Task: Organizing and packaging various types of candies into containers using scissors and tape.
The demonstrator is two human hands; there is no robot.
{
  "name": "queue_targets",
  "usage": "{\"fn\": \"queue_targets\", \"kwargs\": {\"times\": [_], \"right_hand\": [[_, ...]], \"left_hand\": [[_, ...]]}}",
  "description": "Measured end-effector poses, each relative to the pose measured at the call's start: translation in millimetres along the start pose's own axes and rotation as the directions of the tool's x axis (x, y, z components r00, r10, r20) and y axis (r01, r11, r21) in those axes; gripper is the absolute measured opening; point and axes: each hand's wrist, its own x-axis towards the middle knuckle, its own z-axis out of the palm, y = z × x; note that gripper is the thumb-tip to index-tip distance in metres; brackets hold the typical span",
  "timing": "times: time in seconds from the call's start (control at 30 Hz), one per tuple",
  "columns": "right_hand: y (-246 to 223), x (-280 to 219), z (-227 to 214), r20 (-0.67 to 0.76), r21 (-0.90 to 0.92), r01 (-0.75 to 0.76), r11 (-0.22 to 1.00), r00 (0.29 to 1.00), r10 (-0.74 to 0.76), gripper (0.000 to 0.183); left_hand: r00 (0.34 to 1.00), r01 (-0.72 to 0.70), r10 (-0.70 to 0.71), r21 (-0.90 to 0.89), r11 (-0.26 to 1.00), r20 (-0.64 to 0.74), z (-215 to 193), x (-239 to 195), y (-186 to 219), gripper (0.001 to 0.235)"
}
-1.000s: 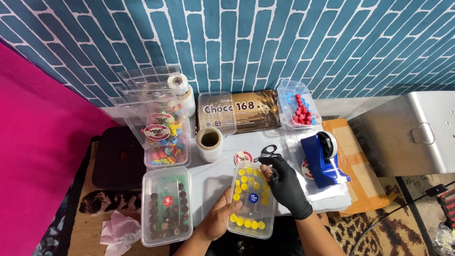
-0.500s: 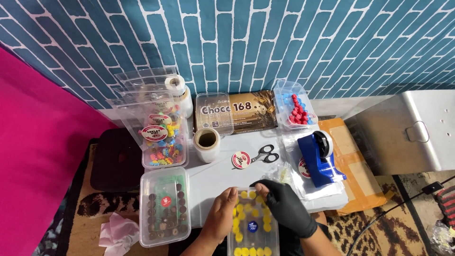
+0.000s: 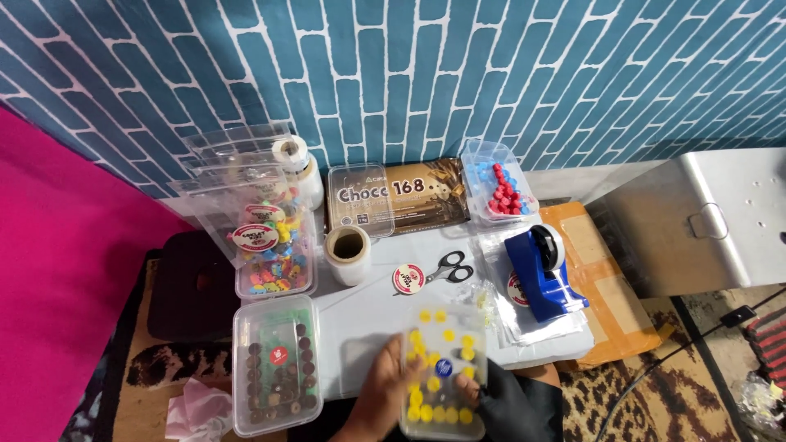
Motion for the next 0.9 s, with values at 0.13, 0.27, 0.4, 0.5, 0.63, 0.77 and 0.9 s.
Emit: {"fn": "queue_targets", "kwargs": {"times": [0.13, 0.27, 0.4, 0.5, 0.63, 0.77, 0.9], "right_hand": [[-36, -17, -5, -0.146, -0.282, -0.145, 0.948, 0.983, 0.108, 0.069], [-25, -18, 3, 0.175, 0.090, 0.164, 0.982, 0.968, -0.177, 0.079], [9, 2, 11, 0.106, -0.142, 0.315, 0.939, 0.948, -0.302, 0.059], [-9, -6, 14, 0.075, -0.026, 0.102, 0.994, 0.992, -0.100, 0.053], [17, 7, 12, 0.099, 0.050, 0.215, 0.975, 0.971, -0.219, 0.052], [-6, -1, 6, 0.164, 0.045, 0.256, 0.966, 0.952, -0.260, 0.066], [-40, 6, -2, 0.008, -0.174, 0.179, 0.968, 0.984, -0.180, 0.069]], "left_hand": [[0.960, 0.278, -0.231, 0.416, 0.866, -0.160, 27, -24, 20, 0.074], [0.943, 0.227, -0.102, 0.388, 0.893, -0.317, 6, -10, -8, 0.066], [0.970, -0.003, 0.067, 0.263, 0.965, -0.234, 0, -7, -5, 0.051], [0.990, -0.009, 0.049, 0.295, 0.955, -0.129, 3, -16, 9, 0.057], [0.975, 0.047, 0.055, 0.438, 0.897, -0.217, 7, -17, 18, 0.045], [0.991, -0.017, 0.041, 0.181, 0.983, -0.131, 1, -16, 9, 0.058], [0.999, 0.009, -0.006, -0.072, 0.997, 0.044, -7, -17, -6, 0.075]]}}
